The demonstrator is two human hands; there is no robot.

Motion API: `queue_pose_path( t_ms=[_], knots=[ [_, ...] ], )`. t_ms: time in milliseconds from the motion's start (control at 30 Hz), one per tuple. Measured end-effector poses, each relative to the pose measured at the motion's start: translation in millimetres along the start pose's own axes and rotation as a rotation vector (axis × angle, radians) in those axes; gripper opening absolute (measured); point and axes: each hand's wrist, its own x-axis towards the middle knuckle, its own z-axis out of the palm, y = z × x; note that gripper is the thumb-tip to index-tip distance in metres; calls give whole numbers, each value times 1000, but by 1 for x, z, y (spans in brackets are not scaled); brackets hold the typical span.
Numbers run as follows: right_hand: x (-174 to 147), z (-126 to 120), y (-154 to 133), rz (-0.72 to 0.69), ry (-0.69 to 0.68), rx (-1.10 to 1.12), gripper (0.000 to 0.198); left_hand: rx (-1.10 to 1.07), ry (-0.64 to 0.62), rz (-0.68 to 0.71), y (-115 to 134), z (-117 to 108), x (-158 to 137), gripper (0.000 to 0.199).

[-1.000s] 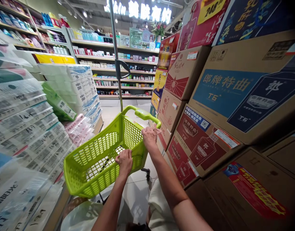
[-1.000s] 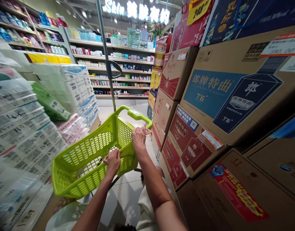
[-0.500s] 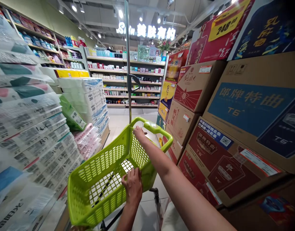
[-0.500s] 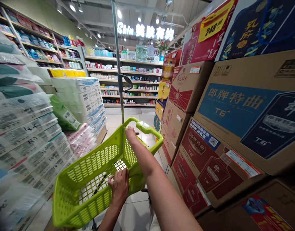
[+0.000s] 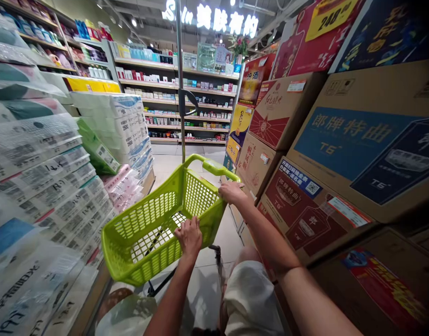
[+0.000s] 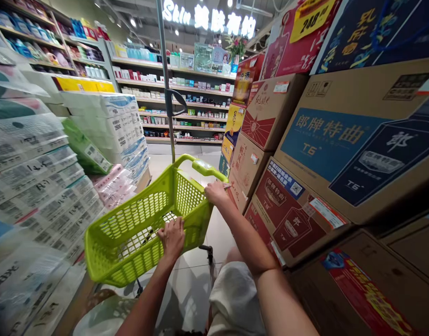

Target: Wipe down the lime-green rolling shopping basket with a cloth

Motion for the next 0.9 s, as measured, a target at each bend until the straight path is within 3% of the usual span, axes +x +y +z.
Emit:
queue_pose_path(
  t_ms=[67,167,300,467,633,700,767,833,900],
  knots=[
    [-28,9,-14,22,44,12,31,-22,3,-6,1,-3,2,41],
    [-60,35,-50,42,224,80,52,21,21,-30,-4,-13,0,42],
    [-70,54,-62,-155,339,238,53,65,-56,-108,-13,-26,-3,38],
    [-65,66,-58,116,536,365,61,31,-99,-188,-14,-31,0,39],
    [-69,92,-73,-160,561,407,59,-59,-198,-218,-17,-32,6,39],
    [-63,92,-59,-97,616,415,56,-100,-224,-204,-19,-34,7,39],
    [-58,95,-48,65,715,450,57,-134,-225,-213,-22,-35,9,40],
    [-60,108,-57,219,797,501,59,-163,-237,-232,-24,-35,12,40],
    [-69,132,-84,269,828,540,57,-193,-263,-246,-27,-33,17,42]
  ],
)
